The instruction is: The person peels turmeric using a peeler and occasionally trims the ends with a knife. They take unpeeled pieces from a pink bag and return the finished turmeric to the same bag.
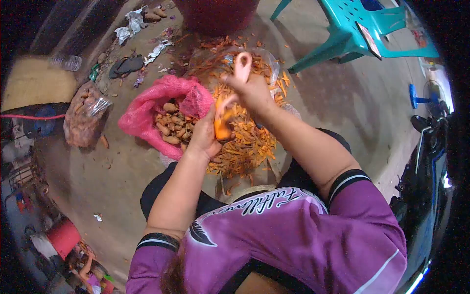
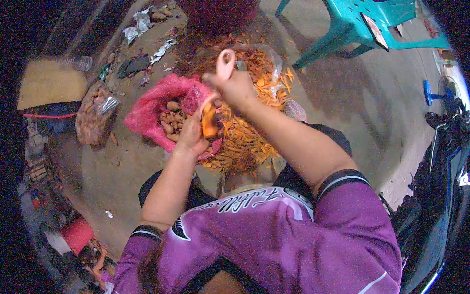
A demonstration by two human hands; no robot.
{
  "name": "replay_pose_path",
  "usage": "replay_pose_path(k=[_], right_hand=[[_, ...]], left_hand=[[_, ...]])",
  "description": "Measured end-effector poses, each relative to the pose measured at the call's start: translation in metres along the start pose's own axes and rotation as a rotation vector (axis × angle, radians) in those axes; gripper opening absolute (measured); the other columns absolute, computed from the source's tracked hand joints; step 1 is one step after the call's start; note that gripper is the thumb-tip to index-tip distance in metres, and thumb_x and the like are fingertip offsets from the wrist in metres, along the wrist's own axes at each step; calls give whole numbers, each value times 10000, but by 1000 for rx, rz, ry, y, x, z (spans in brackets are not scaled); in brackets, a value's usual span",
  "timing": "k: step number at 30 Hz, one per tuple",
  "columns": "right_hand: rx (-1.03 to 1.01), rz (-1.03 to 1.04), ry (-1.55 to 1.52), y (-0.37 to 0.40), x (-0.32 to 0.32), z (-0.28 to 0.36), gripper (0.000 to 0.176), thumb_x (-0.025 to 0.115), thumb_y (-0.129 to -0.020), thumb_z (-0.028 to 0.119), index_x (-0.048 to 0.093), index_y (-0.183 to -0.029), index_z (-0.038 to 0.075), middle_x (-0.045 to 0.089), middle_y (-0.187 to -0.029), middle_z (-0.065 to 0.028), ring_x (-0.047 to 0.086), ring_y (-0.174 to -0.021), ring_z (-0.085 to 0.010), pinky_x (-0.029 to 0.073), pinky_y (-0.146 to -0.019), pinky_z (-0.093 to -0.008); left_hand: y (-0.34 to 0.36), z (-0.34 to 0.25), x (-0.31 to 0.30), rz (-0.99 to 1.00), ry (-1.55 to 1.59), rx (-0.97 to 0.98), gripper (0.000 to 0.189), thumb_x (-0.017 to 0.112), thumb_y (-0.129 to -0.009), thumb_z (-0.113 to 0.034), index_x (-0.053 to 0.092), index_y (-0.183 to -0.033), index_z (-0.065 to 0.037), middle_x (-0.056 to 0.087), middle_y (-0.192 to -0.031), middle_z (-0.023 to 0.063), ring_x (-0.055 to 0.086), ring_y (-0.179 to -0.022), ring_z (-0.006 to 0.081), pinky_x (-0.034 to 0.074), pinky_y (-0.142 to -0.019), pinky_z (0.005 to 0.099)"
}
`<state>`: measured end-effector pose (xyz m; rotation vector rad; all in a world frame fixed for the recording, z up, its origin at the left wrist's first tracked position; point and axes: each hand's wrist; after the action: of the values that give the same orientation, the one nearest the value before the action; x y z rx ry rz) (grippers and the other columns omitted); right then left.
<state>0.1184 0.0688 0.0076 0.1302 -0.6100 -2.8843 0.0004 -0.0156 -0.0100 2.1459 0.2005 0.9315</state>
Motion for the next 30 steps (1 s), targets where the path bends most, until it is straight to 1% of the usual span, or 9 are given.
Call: replay_pose_path(k=[2,5,9,18,21,25,27,28,30], right_hand=[[43,131,10,19,9,0,324,671,-663,280,531,-711,-8,497,-629,-28,453,-528,-93,374,-465,-245],[-16,21,131,2,1,-5,302,674,-660,263,534,-713,1,501,-640,-30,462,-543,-92,374,-463,-251],[-118,-320,-217,-37,-24,-12,277,649,-688,251,534,-710,0,503,-639,-20,439,-514,-92,356,-442,-251],[-26,116,-146,31,16,-2,325,671,-659,298,537,-617,5,527,-571,-33,484,-490,-96,400,-451,-265],[-35,127,-37,23,12,-9,297,677,-661,241,516,-692,-6,510,-617,-30,487,-519,-92,386,-440,-232],[-131,-159,-51,-22,-6,-24,271,660,-677,243,518,-694,13,502,-611,-25,467,-505,-98,364,-432,-232],[-109,-189,-131,-24,-10,-24,267,661,-677,245,521,-700,19,492,-604,-19,447,-498,-98,348,-434,-234],[-98,-202,-169,-23,-9,-20,265,661,-678,247,523,-703,22,486,-601,-16,438,-494,-98,340,-435,-234],[-49,-65,-109,-1,-1,-7,265,663,-680,245,526,-724,22,482,-603,-16,426,-494,-98,334,-444,-237]], left_hand=[[1,0,-1,8,5,-39,394,354,-858,-428,500,-992,-88,513,-711,17,508,-574,134,445,-475,297],[-2,6,-6,69,-37,-90,383,357,-857,-422,497,-1011,-100,520,-712,22,517,-584,139,446,-477,300],[4,9,-3,185,-37,-140,385,373,-848,-428,495,-1011,-101,520,-689,25,523,-576,143,440,-465,293],[-4,-1,-8,68,130,-37,322,353,-866,-382,478,-986,-110,525,-751,20,509,-584,123,427,-475,255],[-9,7,-11,96,169,-38,330,421,-837,-385,498,-988,-102,545,-810,30,541,-698,163,477,-607,315],[-6,13,-10,159,176,-84,287,411,-849,-337,499,-986,-101,546,-806,41,540,-656,160,478,-565,298],[-13,13,-22,240,227,-70,279,408,-851,-325,499,-993,-104,550,-817,47,540,-646,155,478,-552,289],[-9,9,-10,6,173,-28,293,374,-863,-353,481,-975,-105,534,-801,36,511,-612,149,439,-465,291],[-11,4,-18,116,251,-52,309,361,-867,-360,482,-996,-107,540,-833,44,510,-612,152,442,-482,283]])
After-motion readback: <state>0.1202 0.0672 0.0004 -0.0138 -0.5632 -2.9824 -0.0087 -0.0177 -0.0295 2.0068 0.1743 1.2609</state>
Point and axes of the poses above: each hand's wrist, its own y-axis away from the middle knuckle, its own x-axis out of the palm, z = x × y
